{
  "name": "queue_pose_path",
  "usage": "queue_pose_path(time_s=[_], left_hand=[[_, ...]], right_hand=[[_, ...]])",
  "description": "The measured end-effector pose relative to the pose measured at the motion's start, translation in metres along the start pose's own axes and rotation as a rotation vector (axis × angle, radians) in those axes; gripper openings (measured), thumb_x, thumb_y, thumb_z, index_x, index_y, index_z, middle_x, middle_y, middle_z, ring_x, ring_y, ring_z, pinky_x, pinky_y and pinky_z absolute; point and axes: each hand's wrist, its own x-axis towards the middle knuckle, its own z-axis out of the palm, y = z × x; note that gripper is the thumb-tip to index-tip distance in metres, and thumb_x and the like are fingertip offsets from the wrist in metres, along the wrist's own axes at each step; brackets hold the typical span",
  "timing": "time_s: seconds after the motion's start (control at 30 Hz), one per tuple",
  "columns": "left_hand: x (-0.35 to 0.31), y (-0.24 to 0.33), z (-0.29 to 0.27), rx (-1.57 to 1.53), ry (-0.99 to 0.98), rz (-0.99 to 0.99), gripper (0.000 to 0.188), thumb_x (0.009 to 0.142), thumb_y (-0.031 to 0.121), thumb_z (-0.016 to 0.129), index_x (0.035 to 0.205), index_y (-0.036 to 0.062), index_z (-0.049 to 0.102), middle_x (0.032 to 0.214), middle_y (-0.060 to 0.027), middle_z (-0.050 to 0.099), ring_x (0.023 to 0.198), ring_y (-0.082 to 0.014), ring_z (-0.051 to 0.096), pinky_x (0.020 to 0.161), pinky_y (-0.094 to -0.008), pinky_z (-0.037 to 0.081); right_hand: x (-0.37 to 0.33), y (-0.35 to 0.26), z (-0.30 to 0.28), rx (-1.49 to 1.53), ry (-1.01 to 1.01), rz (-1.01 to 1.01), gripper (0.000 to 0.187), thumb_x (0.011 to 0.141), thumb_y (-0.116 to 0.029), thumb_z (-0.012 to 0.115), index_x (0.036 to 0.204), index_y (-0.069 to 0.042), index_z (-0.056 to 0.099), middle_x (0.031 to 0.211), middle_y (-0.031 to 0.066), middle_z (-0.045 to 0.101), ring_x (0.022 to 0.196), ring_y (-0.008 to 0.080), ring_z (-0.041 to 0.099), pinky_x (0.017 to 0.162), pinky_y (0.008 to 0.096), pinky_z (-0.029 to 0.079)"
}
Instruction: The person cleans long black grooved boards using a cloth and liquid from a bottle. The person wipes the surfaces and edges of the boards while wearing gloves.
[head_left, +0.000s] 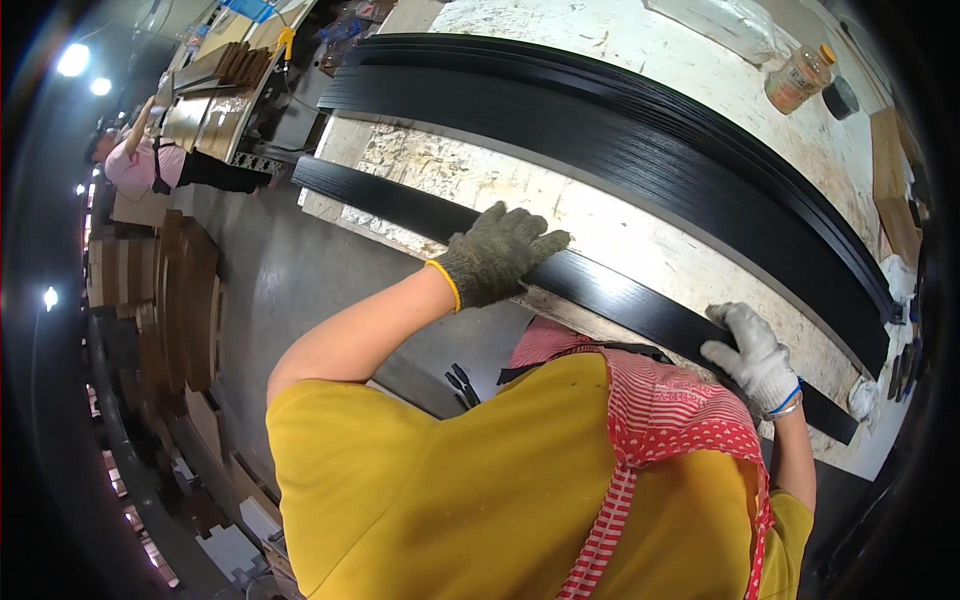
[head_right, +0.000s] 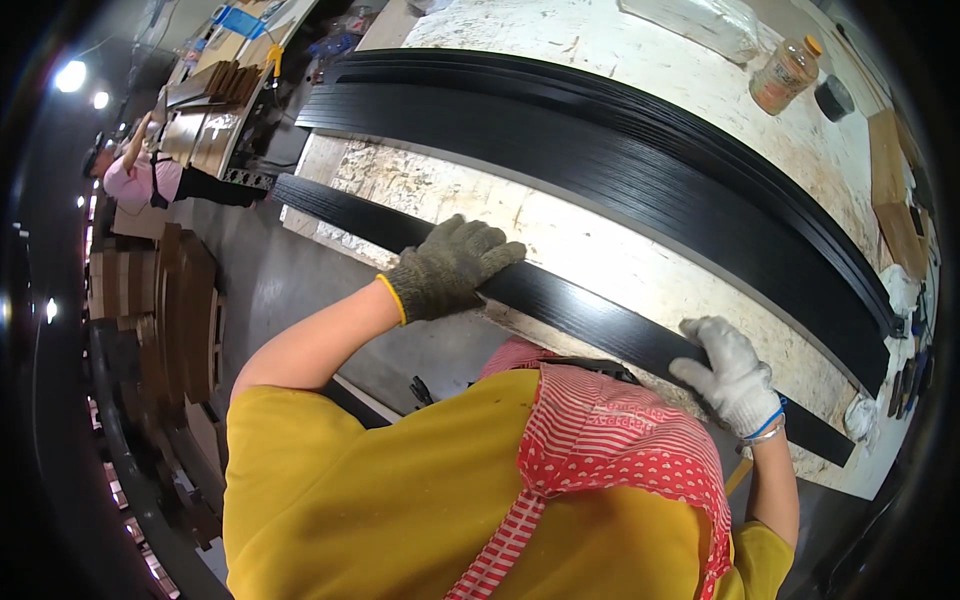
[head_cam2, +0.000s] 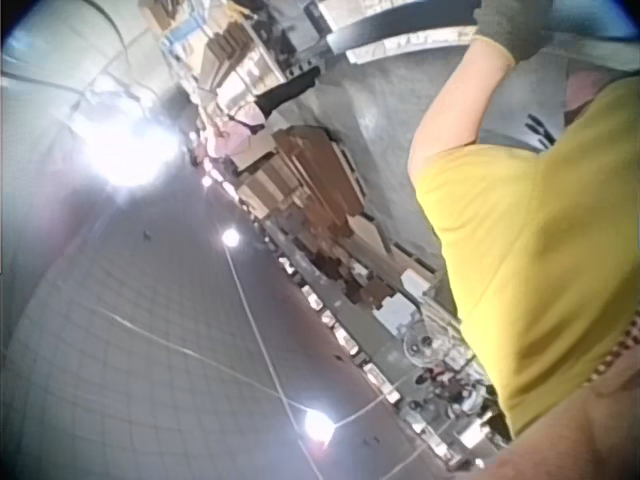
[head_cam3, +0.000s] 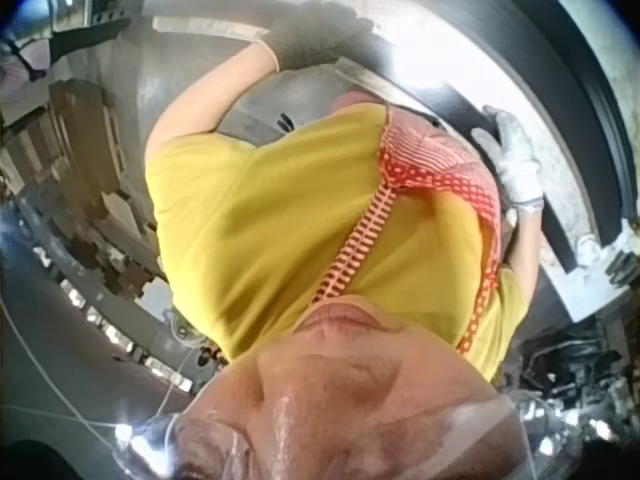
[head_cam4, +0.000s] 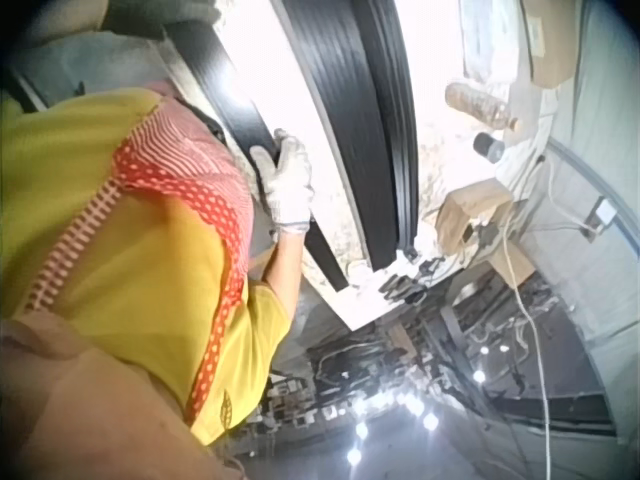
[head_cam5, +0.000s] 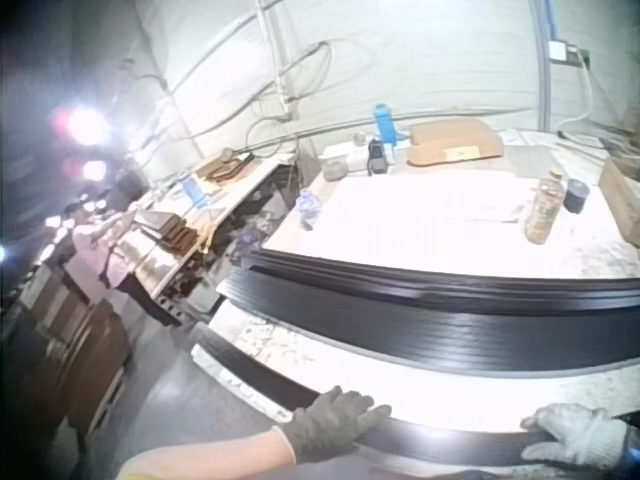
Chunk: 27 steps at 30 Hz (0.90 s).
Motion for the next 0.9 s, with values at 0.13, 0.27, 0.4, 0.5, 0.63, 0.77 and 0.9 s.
queue_pose_path(time_s=[0.13, 0.27, 0.4, 0.5, 0.63, 0.77, 0.9], left_hand=[[0.005, -0.006, 0.005, -0.021, -0.139, -0.018, 0.070, 0.077, 0.026, 0.077, 0.138, 0.0116, 0.046, 0.117, -0.0140, 0.058, 0.110, -0.0324, 0.058, 0.097, -0.0447, 0.046], [0.007, -0.002, -0.002, 0.006, -0.176, -0.011, 0.068, 0.076, 0.027, 0.078, 0.135, 0.0097, 0.047, 0.113, -0.0152, 0.058, 0.108, -0.0325, 0.059, 0.095, -0.0444, 0.047], [0.001, -0.002, 0.003, 0.044, -0.140, 0.011, 0.069, 0.073, 0.027, 0.079, 0.132, 0.0097, 0.048, 0.112, -0.0143, 0.058, 0.107, -0.0314, 0.059, 0.092, -0.0438, 0.047], [-0.007, -0.001, 0.014, 0.053, -0.067, 0.026, 0.070, 0.069, 0.027, 0.081, 0.130, 0.0114, 0.050, 0.111, -0.0119, 0.059, 0.106, -0.0294, 0.059, 0.089, -0.0432, 0.047], [-0.007, 0.003, 0.020, 0.116, 0.119, 0.036, 0.060, 0.071, 0.024, 0.077, 0.125, 0.0121, 0.055, 0.108, -0.0074, 0.059, 0.107, -0.0267, 0.057, 0.088, -0.0434, 0.046], [-0.006, 0.002, 0.029, 0.176, 0.287, 0.042, 0.043, 0.076, 0.019, 0.067, 0.119, 0.0134, 0.059, 0.104, -0.0055, 0.059, 0.100, -0.0251, 0.059, 0.083, -0.0401, 0.047], [0.001, 0.000, 0.030, 0.210, 0.510, 0.026, 0.040, 0.077, 0.017, 0.064, 0.116, 0.0135, 0.061, 0.100, -0.0056, 0.059, 0.092, -0.0248, 0.060, 0.078, -0.0387, 0.047]], right_hand=[[0.007, -0.018, 0.009, -0.037, -0.063, -0.004, 0.055, 0.075, -0.028, 0.080, 0.119, 0.000, 0.060, 0.112, 0.0203, 0.061, 0.104, 0.0378, 0.060, 0.092, 0.0443, 0.049], [0.007, -0.019, 0.015, -0.038, -0.053, 0.012, 0.058, 0.073, -0.030, 0.081, 0.118, 0.000, 0.060, 0.112, 0.0205, 0.061, 0.105, 0.0377, 0.060, 0.093, 0.0436, 0.049], [0.004, -0.030, 0.014, -0.137, -0.022, -0.008, 0.060, 0.072, -0.031, 0.083, 0.118, -0.001, 0.060, 0.112, 0.0204, 0.060, 0.105, 0.0382, 0.059, 0.093, 0.0437, 0.048], [0.011, -0.030, 0.006, -0.126, -0.102, 0.035, 0.064, 0.070, -0.033, 0.084, 0.120, -0.001, 0.060, 0.113, 0.0209, 0.060, 0.106, 0.0381, 0.060, 0.093, 0.0432, 0.049], [0.032, -0.039, -0.007, -0.050, -0.287, 0.143, 0.073, 0.067, -0.035, 0.086, 0.123, 0.002, 0.059, 0.116, 0.0241, 0.062, 0.110, 0.0370, 0.061, 0.096, 0.0407, 0.049], [0.045, -0.045, -0.010, -0.129, -0.429, 0.179, 0.078, 0.065, -0.038, 0.086, 0.123, 0.006, 0.058, 0.118, 0.0275, 0.062, 0.113, 0.0360, 0.062, 0.099, 0.0393, 0.048], [0.037, -0.045, -0.003, -0.226, -0.218, 0.089, 0.070, 0.066, -0.037, 0.085, 0.117, 0.004, 0.058, 0.106, 0.0234, 0.060, 0.102, 0.0375, 0.060, 0.092, 0.0432, 0.049]])
